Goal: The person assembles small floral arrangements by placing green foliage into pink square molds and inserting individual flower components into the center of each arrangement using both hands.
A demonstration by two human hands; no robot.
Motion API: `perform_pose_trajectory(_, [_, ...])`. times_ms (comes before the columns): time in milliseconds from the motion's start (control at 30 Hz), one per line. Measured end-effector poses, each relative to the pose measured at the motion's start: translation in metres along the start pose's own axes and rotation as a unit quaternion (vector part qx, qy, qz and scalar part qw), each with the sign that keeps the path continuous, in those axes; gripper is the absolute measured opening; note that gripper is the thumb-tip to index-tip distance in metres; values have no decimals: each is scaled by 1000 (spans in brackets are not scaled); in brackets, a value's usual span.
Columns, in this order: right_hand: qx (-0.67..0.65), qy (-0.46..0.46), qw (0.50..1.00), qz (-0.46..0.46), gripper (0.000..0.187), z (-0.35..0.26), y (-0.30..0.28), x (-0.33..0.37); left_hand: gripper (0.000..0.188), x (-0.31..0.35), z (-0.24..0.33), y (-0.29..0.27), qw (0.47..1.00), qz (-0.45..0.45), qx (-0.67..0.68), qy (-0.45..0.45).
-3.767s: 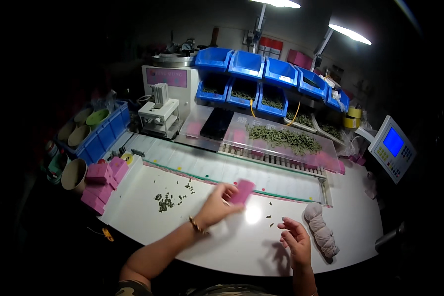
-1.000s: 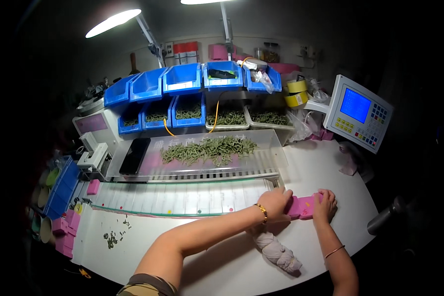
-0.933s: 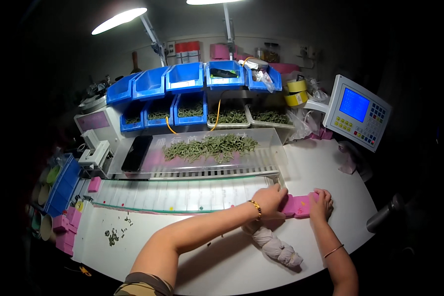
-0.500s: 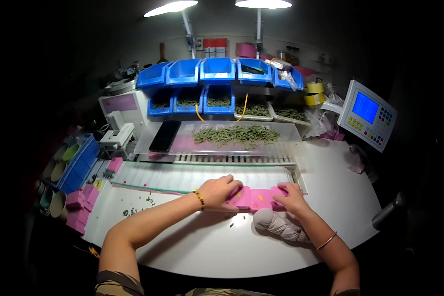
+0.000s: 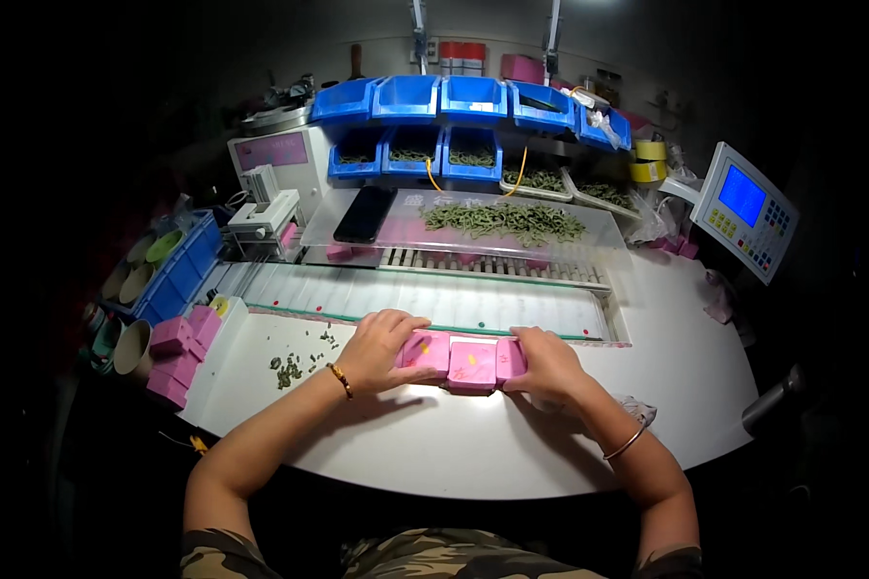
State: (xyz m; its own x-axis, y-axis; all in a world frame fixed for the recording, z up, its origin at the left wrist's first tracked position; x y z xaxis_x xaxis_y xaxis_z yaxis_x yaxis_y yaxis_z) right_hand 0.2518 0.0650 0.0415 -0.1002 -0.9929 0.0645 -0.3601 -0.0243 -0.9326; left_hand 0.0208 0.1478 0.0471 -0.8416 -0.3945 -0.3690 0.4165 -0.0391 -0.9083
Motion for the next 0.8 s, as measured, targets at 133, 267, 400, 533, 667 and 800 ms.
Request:
perform_pose_trajectory(133, [6, -66, 976, 209, 74, -5, -21, 26, 58, 7, 22, -11, 990, 124, 66, -25])
perform_pose_trajectory(267, [-3, -145, 943, 299, 76, -36, -49, 62, 58, 7, 57, -17, 981, 171, 94, -8])
perform_pose_trajectory(400, [-25, -254, 916, 309, 76, -64, -45, 93, 65, 3, 81, -8, 926, 143, 343, -62])
perform_pose_trajectory(533, [7, -276, 922, 270, 70, -85, -23, 117, 48, -4, 95, 4, 883, 83, 462, -32])
perform_pose_trajectory(667, [-52, -243, 938, 241, 53, -77, -12, 121, 39, 18, 100, 12, 925, 98, 365, -32])
perform_pose_trajectory(800, [-36, -241, 943, 224, 16, -76, 8, 120, 38, 32, 118, 19, 953, 93, 289, -4])
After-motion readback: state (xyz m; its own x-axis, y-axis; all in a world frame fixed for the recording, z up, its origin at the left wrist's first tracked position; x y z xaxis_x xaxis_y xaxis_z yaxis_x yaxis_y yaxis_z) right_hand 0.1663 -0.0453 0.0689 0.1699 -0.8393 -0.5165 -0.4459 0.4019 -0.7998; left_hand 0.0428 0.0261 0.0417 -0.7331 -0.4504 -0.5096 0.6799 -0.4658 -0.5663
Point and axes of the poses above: each hand's wrist, its own x-axis away from the middle knuckle, its own y-axis out of the palm, z = x × y, the point moved 6 cm from there along -x, towards the middle knuckle, and after that the axes turned 5 degrees about y, right-handed, at the moved point
